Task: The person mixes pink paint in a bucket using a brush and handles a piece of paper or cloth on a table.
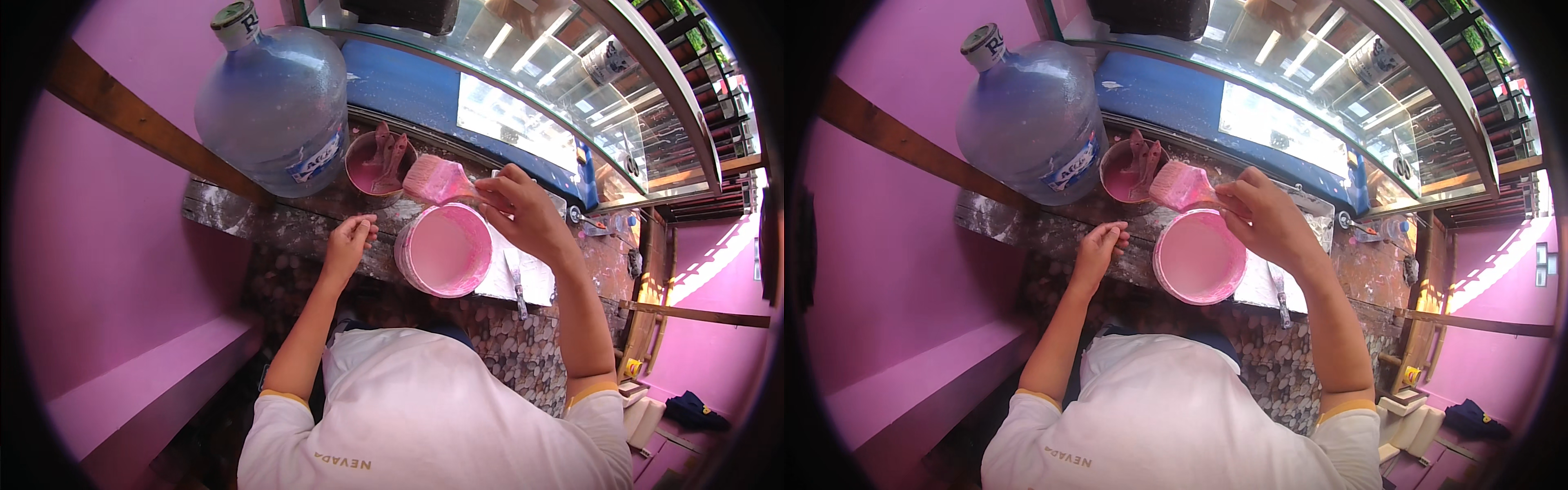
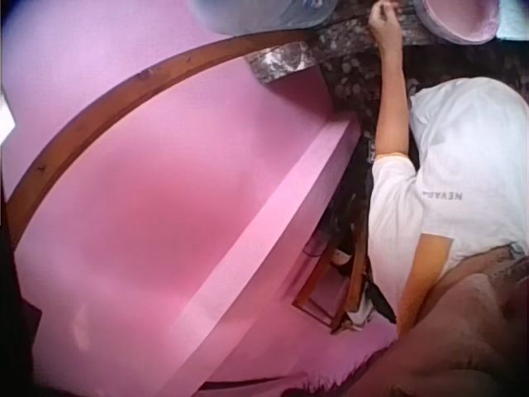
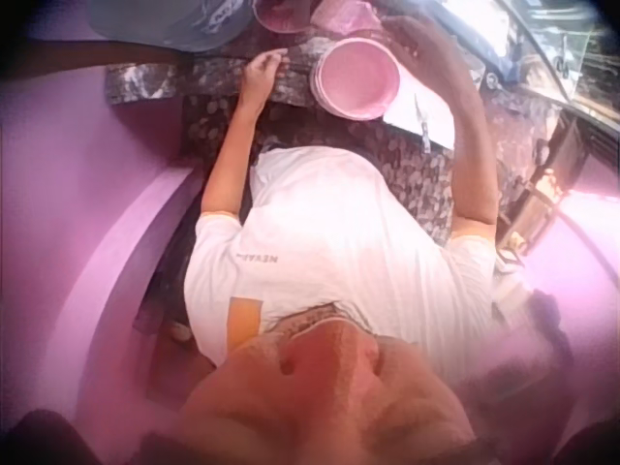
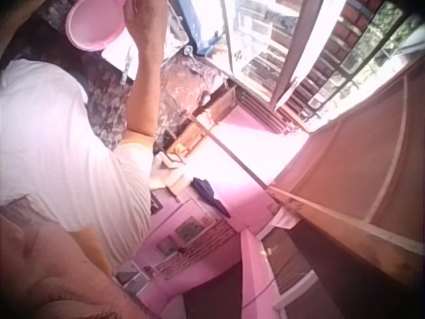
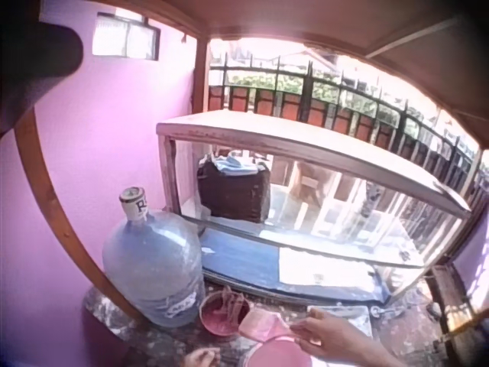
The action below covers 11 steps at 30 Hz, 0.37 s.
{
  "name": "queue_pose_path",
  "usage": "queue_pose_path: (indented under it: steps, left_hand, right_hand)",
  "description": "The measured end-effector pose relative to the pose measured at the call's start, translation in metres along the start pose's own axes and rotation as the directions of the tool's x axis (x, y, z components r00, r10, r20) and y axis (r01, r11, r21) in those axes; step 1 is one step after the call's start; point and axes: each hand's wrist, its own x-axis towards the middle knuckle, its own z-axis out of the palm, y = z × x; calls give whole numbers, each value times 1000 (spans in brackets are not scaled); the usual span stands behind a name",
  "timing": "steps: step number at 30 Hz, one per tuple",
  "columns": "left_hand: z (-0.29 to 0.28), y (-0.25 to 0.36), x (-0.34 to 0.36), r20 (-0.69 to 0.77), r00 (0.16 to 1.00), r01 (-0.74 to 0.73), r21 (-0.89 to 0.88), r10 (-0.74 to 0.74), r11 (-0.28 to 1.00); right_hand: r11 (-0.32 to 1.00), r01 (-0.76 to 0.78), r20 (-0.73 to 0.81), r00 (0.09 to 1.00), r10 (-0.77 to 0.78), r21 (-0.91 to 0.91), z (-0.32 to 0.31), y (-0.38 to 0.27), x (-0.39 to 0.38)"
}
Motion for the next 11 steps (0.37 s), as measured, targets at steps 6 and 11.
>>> queue_pose_path:
  steps: [6,11]
  left_hand:
    - [24,7,0,169,985,-39,93,23,995]
    - [34,2,12,228,973,-105,252,47,962]
  right_hand:
    - [965,-176,69,979,193,-196,-7,-16,-73]
    - [845,-388,94,889,449,-369,89,36,-56]
